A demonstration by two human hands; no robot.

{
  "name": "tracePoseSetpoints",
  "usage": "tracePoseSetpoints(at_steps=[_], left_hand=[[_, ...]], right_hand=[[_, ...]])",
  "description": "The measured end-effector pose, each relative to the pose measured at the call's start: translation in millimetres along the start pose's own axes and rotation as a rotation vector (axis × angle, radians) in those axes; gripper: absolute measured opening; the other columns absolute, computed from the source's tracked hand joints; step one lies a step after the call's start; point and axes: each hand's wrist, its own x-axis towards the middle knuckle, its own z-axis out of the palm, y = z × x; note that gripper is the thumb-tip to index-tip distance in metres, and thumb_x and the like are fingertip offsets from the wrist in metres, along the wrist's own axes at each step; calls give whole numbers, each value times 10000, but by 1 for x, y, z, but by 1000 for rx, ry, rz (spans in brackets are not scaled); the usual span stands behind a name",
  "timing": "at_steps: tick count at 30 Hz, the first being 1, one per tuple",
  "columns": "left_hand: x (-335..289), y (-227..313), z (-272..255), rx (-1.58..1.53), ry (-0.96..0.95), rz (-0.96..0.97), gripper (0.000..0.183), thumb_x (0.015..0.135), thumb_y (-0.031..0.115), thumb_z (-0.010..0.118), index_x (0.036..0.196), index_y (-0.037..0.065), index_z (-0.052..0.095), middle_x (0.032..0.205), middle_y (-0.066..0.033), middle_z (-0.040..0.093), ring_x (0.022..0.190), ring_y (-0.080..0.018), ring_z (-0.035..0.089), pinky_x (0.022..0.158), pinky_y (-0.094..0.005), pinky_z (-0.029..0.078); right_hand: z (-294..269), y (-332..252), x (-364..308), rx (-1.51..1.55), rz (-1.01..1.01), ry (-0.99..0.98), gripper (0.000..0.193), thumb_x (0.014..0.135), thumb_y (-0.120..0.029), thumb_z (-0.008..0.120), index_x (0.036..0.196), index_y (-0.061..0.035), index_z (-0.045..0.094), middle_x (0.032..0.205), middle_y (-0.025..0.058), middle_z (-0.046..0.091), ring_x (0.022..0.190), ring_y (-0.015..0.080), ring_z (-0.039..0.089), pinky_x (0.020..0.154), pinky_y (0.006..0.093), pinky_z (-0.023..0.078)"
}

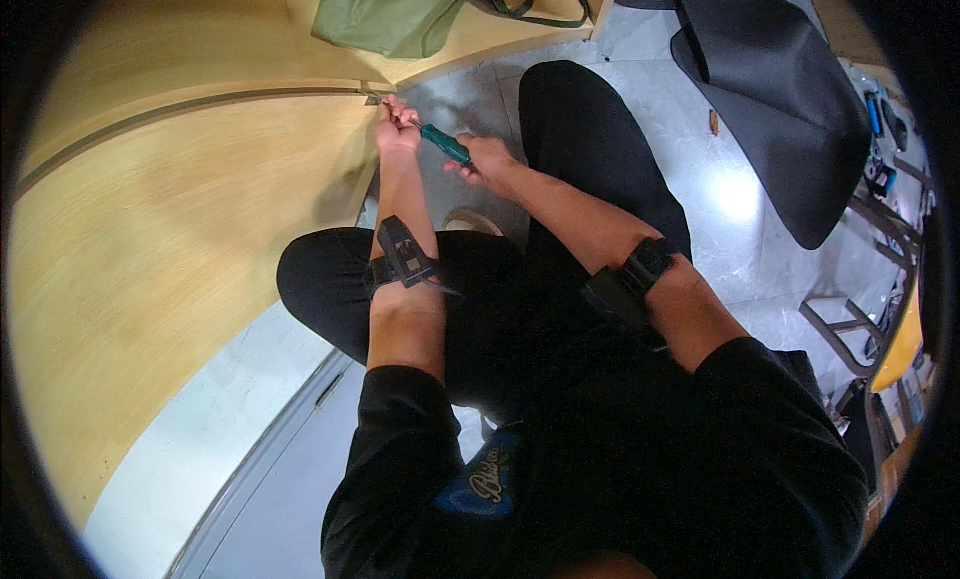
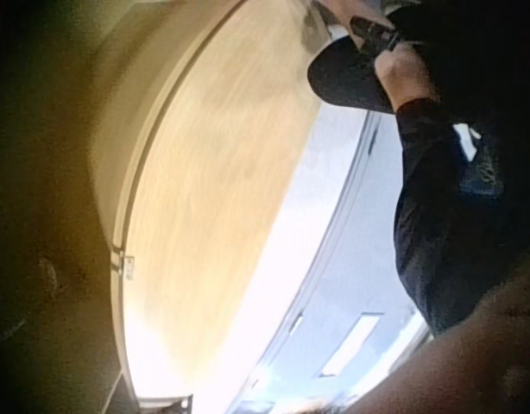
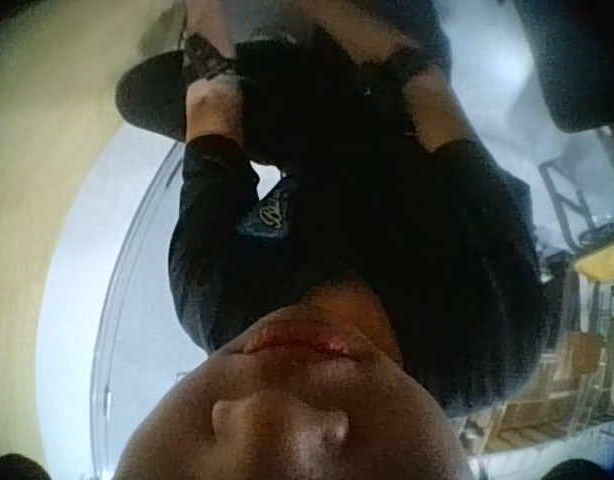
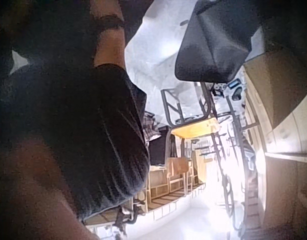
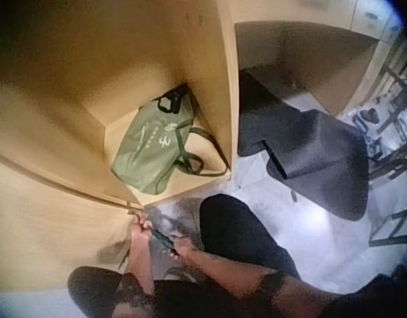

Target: The person is using a screwdriver to tighten or adjust the metal hinges on a wooden cabinet door while crouched on the floor.

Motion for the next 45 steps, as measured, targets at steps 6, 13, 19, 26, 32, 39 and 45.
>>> tracePoseSetpoints(at_steps=[6,13,19,26,32,39,45], left_hand=[[1,-6,9,107,79,73,249,941,236,345,831,73,497,743,-14,561,521,-114,391,451,-227,308],[5,10,-4,-147,-57,-60,245,931,238,356,807,70,484,718,-14,524,519,-114,373,437,-239,301],[-3,-7,11,-53,79,4,279,939,253,339,803,56,482,688,-10,496,491,-108,350,428,-234,285],[3,5,0,-148,1,-42,278,939,244,328,796,64,484,703,-15,516,492,-112,366,415,-228,295],[0,-8,10,-33,36,21,228,898,189,331,783,62,481,711,-38,531,506,-132,383,417,-239,305],[2,8,5,-57,49,-43,265,903,208,302,791,37,471,706,-56,534,516,-141,393,422,-249,302],[-6,1,14,5,66,6,284,913,216,276,809,35,469,719,-63,540,526,-142,397,428,-248,292]], right_hand=[[6,16,9,-221,-557,267,266,856,-305,520,934,-54,555,749,99,621,461,117,464,416,236,372],[0,3,8,137,28,-75,291,757,-243,659,953,-57,552,772,29,585,549,93,464,447,213,359],[11,11,4,-251,-342,221,222,874,-297,452,889,-93,538,730,85,575,446,104,400,382,216,306],[5,4,3,78,7,-94,315,748,-269,656,990,-95,553,761,24,529,554,87,429,440,212,339],[10,15,9,-320,-519,286,298,793,-327,581,969,-88,564,728,15,522,530,95,423,424,249,337],[16,1,0,-186,-92,19,236,813,-260,561,961,-79,590,762,15,551,585,95,452,497,247,369],[15,16,13,-334,-612,195,297,738,-148,633,1016,-58,579,814,69,587,651,122,506,572,264,416]])
